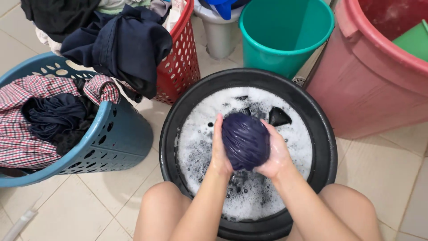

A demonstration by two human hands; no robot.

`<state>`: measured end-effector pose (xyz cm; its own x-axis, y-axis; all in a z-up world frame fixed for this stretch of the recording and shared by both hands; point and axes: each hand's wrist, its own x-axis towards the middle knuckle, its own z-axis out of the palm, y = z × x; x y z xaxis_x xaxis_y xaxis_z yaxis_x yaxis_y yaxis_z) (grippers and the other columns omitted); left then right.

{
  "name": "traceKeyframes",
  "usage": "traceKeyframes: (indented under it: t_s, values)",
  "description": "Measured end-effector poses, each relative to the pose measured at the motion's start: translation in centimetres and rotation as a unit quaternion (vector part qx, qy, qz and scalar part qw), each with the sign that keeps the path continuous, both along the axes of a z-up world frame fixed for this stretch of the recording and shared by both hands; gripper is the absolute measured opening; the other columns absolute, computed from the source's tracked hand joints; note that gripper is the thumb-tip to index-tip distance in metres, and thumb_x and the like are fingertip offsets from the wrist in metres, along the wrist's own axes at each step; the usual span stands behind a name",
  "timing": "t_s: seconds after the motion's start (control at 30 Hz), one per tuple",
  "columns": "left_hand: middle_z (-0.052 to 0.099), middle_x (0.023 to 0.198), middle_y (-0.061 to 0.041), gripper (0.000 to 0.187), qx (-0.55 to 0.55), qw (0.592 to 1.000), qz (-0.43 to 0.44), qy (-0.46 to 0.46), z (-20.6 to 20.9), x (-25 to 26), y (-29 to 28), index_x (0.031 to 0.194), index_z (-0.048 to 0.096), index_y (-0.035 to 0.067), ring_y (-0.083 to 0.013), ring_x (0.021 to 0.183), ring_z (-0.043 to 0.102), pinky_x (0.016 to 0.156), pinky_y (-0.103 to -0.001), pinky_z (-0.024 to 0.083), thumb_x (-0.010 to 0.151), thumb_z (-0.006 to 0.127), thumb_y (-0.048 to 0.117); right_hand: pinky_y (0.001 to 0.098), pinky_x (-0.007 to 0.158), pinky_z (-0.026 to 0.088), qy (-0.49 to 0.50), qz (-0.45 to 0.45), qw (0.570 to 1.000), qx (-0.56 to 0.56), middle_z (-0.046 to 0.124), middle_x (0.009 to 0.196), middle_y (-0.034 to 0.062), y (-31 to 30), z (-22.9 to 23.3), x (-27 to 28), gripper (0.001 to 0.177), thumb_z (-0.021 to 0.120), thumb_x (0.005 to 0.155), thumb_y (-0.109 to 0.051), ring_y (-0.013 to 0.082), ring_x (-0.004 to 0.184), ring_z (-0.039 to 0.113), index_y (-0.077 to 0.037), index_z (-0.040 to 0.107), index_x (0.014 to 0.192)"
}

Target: The person washes clothes by hand, soaking, scrubbing, and wringing out garments in a basin of soapy water before placing them into a laundry basket.

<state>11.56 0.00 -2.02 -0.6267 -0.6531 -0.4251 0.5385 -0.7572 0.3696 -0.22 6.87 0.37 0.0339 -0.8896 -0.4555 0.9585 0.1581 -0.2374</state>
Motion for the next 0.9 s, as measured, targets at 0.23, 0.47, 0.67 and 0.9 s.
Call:
traceKeyframes:
  t_s: [0.23,0.47,0.67,0.9]
  values:
    - [0.070,0.108,-0.014,0.053,-0.309,0.931,0.057,-0.184,3.3,0.4,-1.8,0.122,0.062,-0.001,-0.0231,0.095,0.069,0.088,-0.040,0.057,0.082,0.079,0.031,0.0638,0.112,0.031,0.067,-0.039,0.941,0.330,0.054,0.142,0.0192,0.2,4.6,1.3,0.080,0.038,0.095,-0.074,0.0408,0.128,0.049,-0.011,0.056,0.140]
    - [0.072,0.102,-0.011,0.038,-0.079,0.979,0.162,-0.095,3.6,-0.6,1.4,0.107,0.068,0.006,-0.0243,0.092,0.070,0.088,-0.042,0.057,0.084,0.073,0.037,0.0449,0.086,0.059,0.171,-0.161,0.972,0.016,0.073,0.104,0.0117,-1.6,-0.2,-0.4,0.034,0.070,0.096,-0.039,0.0284,0.093,0.071,-0.007,0.069,0.108]
    - [0.072,0.095,-0.014,0.053,0.067,0.985,-0.095,0.127,2.5,-0.5,-1.3,0.097,0.069,0.007,-0.0314,0.090,0.067,0.085,-0.049,0.055,0.098,0.067,0.060,0.0423,0.092,0.055,0.752,-0.277,0.572,-0.175,0.077,0.093,0.0061,0.8,5.3,3.5,0.021,0.082,0.083,-0.011,0.0250,0.099,0.074,-0.008,0.062,0.080]
    - [0.075,0.091,-0.018,0.037,-0.043,0.923,-0.379,0.049,9.0,-1.6,-4.3,0.084,0.068,0.005,-0.0460,0.087,0.072,0.082,-0.053,0.058,0.096,0.064,0.040,0.0445,0.094,0.056,0.821,-0.188,0.224,-0.490,0.070,0.080,0.0013,1.3,11.7,4.2,0.034,0.090,0.074,-0.015,0.0209,0.090,0.072,-0.013,0.057,0.066]
